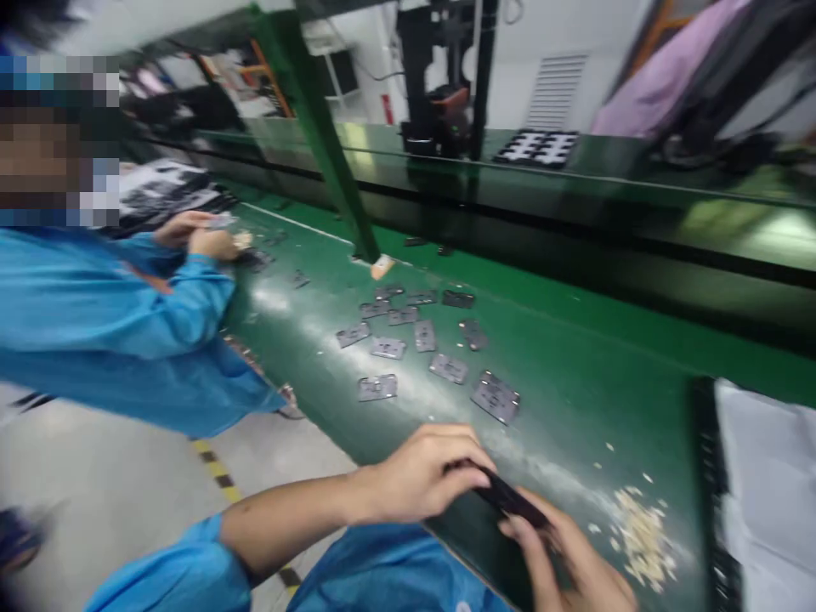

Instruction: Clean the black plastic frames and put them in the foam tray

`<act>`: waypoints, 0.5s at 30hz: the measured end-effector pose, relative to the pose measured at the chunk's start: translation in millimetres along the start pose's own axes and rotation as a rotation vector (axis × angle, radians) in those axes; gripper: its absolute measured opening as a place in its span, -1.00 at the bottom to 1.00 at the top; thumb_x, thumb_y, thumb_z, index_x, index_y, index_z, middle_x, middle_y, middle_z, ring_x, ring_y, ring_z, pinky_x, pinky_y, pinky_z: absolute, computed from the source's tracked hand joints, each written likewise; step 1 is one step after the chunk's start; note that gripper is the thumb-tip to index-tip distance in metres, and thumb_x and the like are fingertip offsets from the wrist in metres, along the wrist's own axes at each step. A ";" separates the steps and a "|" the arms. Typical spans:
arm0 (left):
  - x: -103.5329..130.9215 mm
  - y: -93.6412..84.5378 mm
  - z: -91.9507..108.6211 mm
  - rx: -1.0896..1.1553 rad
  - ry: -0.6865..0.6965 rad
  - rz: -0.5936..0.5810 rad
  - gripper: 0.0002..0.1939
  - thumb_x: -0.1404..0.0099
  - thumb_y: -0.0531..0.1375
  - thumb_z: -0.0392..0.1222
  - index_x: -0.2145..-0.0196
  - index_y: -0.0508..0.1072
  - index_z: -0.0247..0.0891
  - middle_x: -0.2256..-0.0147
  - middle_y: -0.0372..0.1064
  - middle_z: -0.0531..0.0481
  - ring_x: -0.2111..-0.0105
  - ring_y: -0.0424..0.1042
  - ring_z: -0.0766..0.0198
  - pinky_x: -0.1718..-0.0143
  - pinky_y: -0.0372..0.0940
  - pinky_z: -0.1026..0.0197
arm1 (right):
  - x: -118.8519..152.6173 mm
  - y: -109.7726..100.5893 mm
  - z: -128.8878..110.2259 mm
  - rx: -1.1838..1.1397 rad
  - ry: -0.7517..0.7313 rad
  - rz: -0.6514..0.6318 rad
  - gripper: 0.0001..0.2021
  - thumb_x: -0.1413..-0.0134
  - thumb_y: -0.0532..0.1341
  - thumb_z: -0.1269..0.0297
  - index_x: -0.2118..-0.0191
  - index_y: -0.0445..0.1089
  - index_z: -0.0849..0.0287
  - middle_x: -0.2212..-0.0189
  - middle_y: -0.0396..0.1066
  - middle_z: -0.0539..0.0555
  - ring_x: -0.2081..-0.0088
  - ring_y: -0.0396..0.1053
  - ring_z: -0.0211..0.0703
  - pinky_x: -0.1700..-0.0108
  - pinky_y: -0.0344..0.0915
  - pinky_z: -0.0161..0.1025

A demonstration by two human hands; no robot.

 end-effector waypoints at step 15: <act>-57.8 -28.5 -58.7 -0.173 -0.209 0.047 -0.95 -0.37 0.29 -0.26 0.21 0.49 -0.24 0.37 0.52 0.04 0.39 0.49 0.27 0.33 0.35 0.25 | 1.2 13.3 -26.9 0.188 -0.165 0.032 -0.77 -0.49 0.12 0.34 -0.01 0.54 0.11 0.17 0.57 0.14 0.18 0.58 -0.08 0.12 0.51 -0.17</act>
Point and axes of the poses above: each hand's wrist, its own x-axis away from the middle knuckle, its own y-axis out of the palm, z = x × y, the point moved 3 cm from there along -x, towards the middle knuckle
